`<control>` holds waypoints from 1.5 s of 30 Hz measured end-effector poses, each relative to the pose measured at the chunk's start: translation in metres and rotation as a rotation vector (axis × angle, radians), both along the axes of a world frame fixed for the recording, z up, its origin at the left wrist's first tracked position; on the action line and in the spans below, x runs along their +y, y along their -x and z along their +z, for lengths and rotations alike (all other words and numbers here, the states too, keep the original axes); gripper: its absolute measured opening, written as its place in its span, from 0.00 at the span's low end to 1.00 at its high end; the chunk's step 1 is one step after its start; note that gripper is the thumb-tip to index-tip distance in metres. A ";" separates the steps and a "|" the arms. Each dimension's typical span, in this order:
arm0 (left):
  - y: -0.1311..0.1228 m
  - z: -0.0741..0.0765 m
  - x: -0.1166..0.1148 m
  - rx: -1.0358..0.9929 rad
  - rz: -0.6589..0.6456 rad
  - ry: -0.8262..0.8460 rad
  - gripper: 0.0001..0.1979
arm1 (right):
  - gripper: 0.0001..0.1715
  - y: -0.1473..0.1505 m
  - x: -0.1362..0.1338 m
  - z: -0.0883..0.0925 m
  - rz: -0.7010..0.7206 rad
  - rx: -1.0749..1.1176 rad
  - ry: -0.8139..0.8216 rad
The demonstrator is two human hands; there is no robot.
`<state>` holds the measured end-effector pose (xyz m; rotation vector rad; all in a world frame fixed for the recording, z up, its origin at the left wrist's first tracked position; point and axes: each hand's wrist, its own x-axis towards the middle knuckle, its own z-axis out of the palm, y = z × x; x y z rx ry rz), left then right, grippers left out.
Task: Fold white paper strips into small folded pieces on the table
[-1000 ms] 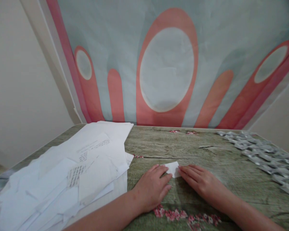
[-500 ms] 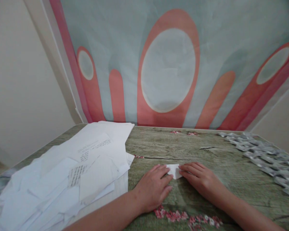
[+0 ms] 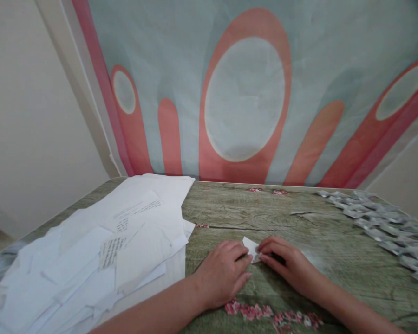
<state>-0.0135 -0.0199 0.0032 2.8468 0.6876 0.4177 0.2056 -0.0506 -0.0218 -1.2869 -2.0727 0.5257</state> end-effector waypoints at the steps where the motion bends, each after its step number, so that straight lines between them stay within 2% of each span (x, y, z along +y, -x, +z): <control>1: 0.000 0.000 0.000 0.007 -0.003 -0.006 0.16 | 0.10 0.000 0.001 -0.001 -0.020 0.009 0.005; 11: -0.001 -0.001 -0.002 0.051 -0.026 -0.028 0.18 | 0.11 -0.001 0.009 -0.009 -0.104 0.000 0.039; 22: -0.002 -0.001 -0.004 0.058 -0.022 -0.060 0.19 | 0.09 0.002 0.011 -0.012 -0.149 -0.058 -0.011; 32: -0.004 -0.002 -0.006 0.056 -0.010 -0.084 0.18 | 0.10 0.004 0.012 -0.014 -0.155 -0.076 -0.057; 45: -0.004 0.000 -0.008 0.075 0.007 -0.059 0.19 | 0.06 0.005 0.012 -0.014 -0.178 -0.083 -0.071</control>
